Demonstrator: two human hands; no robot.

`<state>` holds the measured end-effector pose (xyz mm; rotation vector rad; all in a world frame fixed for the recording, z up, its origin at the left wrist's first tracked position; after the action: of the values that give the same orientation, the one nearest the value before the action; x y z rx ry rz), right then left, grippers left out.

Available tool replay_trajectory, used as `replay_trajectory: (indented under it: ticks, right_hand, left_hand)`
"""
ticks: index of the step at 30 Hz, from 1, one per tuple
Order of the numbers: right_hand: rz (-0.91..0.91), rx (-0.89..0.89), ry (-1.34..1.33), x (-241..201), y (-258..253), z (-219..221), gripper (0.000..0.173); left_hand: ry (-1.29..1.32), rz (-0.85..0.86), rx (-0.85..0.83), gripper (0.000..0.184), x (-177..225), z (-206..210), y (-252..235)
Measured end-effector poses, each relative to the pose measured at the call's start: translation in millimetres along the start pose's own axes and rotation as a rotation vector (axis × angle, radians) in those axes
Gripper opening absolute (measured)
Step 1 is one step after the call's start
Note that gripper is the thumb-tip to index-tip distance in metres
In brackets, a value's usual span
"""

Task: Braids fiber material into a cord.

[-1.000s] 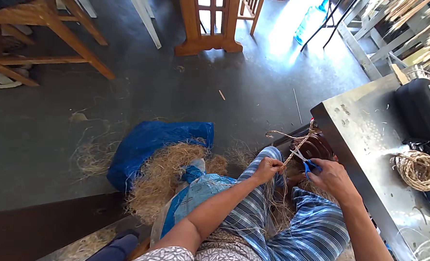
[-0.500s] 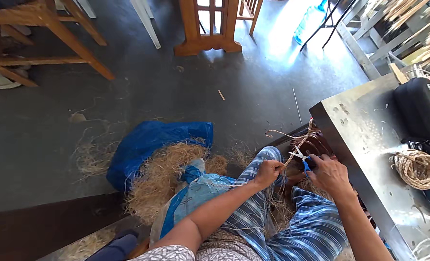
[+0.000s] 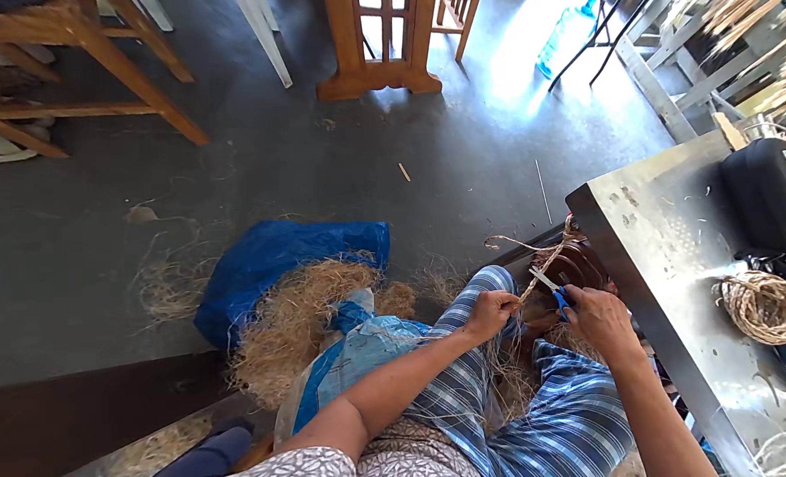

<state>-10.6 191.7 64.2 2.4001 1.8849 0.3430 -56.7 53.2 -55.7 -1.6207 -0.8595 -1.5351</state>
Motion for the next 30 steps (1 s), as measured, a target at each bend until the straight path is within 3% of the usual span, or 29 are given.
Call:
replay_trajectory:
  ticks: [3,9,13,16,20,25,30]
  right_hand:
    - [-0.019,0.062,-0.047,-1.8,1.7,-2.6,0.025]
    - [0.06,0.225,-0.311,8.9,11.8,-16.4,0.046]
    - [0.305,0.344,-0.388,22.6,23.3,2.1,0.042]
    - [0.459,0.223,-0.484,25.8,26.1,48.5,0.047]
    - [0.379,0.202,-0.666,8.0,22.7,86.9,0.055]
    - [0.279,0.235,-0.754,-1.9,16.2,84.1,0.054]
    - [0.289,0.276,-0.814,-3.1,12.9,84.2,0.052]
  left_hand:
    - [-0.01,-0.013,-0.004,0.021,-1.1,0.8,-0.2]
    - [0.032,-0.06,0.0,0.02,-2.8,-0.3,-0.7]
    - [0.15,-0.169,-0.018,0.017,4.4,-5.9,-0.7]
    - [0.236,-0.273,-0.033,0.015,13.9,-6.9,1.6]
    - [0.375,-0.389,-0.03,0.013,19.9,0.2,8.5]
    - [0.497,-0.53,-0.013,0.012,14.8,7.5,14.6]
    - [0.549,-0.57,-0.008,0.012,9.5,11.2,15.3]
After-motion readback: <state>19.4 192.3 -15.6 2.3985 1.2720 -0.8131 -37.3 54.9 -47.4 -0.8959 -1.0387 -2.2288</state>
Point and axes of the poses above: each hand's wrist, its own y-axis away from the middle knuckle, its own z-axis out of the palm, x = y × z, the point moved 8 cm from there along -y, towards the middle knuckle, and after that the axes turned 10 degrees about x, right-handed, at the moved point
